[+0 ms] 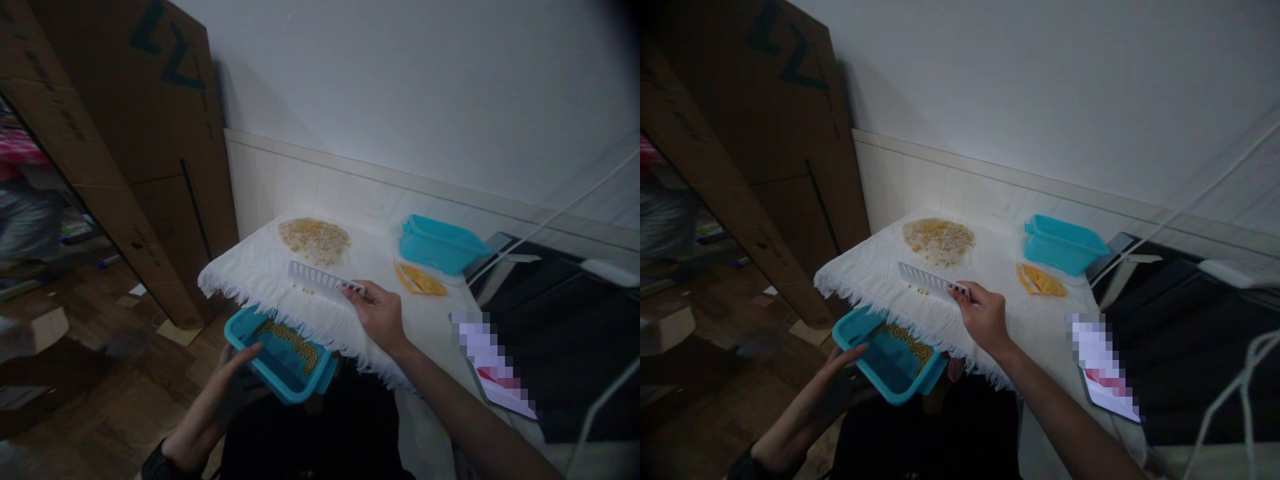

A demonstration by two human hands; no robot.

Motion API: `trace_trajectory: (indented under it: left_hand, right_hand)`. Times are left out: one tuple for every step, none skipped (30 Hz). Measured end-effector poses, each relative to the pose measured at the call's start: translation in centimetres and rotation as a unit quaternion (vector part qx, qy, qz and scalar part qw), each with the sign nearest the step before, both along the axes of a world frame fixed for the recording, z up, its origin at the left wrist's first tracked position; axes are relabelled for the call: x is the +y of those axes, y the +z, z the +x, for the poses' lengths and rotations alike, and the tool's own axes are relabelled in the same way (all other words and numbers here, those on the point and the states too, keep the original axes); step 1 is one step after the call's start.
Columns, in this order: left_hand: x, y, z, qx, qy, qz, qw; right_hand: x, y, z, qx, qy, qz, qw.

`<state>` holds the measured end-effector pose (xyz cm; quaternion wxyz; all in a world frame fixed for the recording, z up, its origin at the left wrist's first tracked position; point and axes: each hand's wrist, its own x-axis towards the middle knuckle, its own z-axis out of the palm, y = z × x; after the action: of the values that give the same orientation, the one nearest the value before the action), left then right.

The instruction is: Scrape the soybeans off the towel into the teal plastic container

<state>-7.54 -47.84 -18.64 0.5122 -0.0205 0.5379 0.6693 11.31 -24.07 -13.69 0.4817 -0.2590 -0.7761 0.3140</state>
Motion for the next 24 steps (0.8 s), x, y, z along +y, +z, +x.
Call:
trace_trajectory:
  left_hand:
    - [0.0,0.0,0.0,0.0,-0.001,-0.002,1.0]
    - [0.0,-0.1,0.0,0.0,-0.003,-0.005,1.0]
    - [0.1,-0.1,-0.1,0.0,-0.006,-0.008,1.0]
    - [0.1,-0.1,-0.1,0.001,-0.007,-0.011,1.0]
    - [0.1,-0.1,-0.2,0.0,-0.007,-0.013,1.0]
    - [0.1,-0.2,-0.2,0.0,-0.008,-0.014,1.0]
    - [0.1,-0.2,-0.3,-0.001,-0.008,-0.014,1.0]
    - [0.1,-0.2,-0.3,-0.002,-0.009,-0.014,1.0]
    - [0.1,-0.2,-0.4,-0.003,-0.009,-0.013,1.0]
    - [0.0,-0.2,-0.5,-0.004,-0.008,-0.012,1.0]
    - [0.0,-0.2,-0.5,-0.005,-0.007,-0.01,1.0]
    - [0.0,-0.3,-0.5,-0.005,-0.006,-0.009,1.0]
    - [0.0,-0.3,-0.5,-0.004,-0.005,-0.008,1.0]
    - [0.1,-0.4,-0.5,-0.003,-0.003,-0.007,1.0]
    - [0.1,-0.4,-0.5,-0.001,-0.001,-0.006,1.0]
    - [0.1,-0.5,-0.5,0.001,0.0,-0.006,1.0]
    - [0.1,-0.6,-0.5,0.004,0.002,-0.006,1.0]
    - [0.1,-0.6,-0.5,0.007,0.004,-0.007,1.0]
    - [0.1,-0.7,-0.4,0.011,0.005,-0.007,1.0]
    - [0.1,-0.8,-0.4,0.015,0.006,-0.008,1.0]
    - [0.1,-0.8,-0.4,0.017,0.007,-0.009,1.0]
    - [0.1,-0.9,-0.4,0.02,0.007,-0.009,1.0]
    - [0.1,-0.9,-0.5,0.021,0.006,-0.01,1.0]
    - [0.1,-0.9,-0.5,0.021,0.005,-0.01,1.0]
  right_hand:
    - [-0.2,-0.1,0.0,-0.003,-0.006,0.013,1.0]
    - [-0.5,-0.2,0.0,-0.005,-0.012,0.028,1.0]
    - [-0.7,-0.2,0.0,-0.007,-0.016,0.045,0.999]
    - [-0.9,-0.2,0.0,-0.008,-0.016,0.064,0.998]
    - [-1.1,-0.2,0.0,-0.009,-0.014,0.081,0.997]
    - [-1.2,-0.2,0.0,-0.011,-0.01,0.095,0.995]
    - [-1.4,-0.1,0.0,-0.013,-0.007,0.105,0.994]
    - [-1.6,-0.1,0.0,-0.017,-0.005,0.111,0.994]
    - [-1.8,0.0,0.0,-0.022,-0.005,0.114,0.993]
    - [-1.9,0.0,0.1,-0.027,-0.005,0.117,0.993]
    - [-2.0,0.0,0.1,-0.031,-0.004,0.121,0.992]
    - [-2.1,0.1,0.2,-0.034,-0.002,0.127,0.991]
    - [-2.3,0.1,0.3,-0.035,0.0,0.135,0.99]
    - [-2.4,0.1,0.3,-0.036,0.002,0.144,0.989]
    - [-2.5,0.0,0.4,-0.034,0.004,0.156,0.987]
    - [-2.6,0.0,0.4,-0.029,0.007,0.169,0.985]
    - [-2.8,0.0,0.5,-0.022,0.01,0.182,0.983]
    - [-2.9,0.0,0.5,-0.017,0.013,0.193,0.981]
    - [-3.1,-0.1,0.5,-0.014,0.015,0.201,0.979]
    - [-3.3,-0.1,0.6,-0.016,0.015,0.206,0.978]
    - [-3.6,0.0,0.7,-0.021,0.014,0.208,0.978]
    - [-3.8,0.0,0.7,-0.028,0.014,0.208,0.978]
    - [-4.1,0.0,0.8,-0.033,0.015,0.207,0.978]
    - [-4.4,0.1,0.8,-0.034,0.017,0.207,0.978]
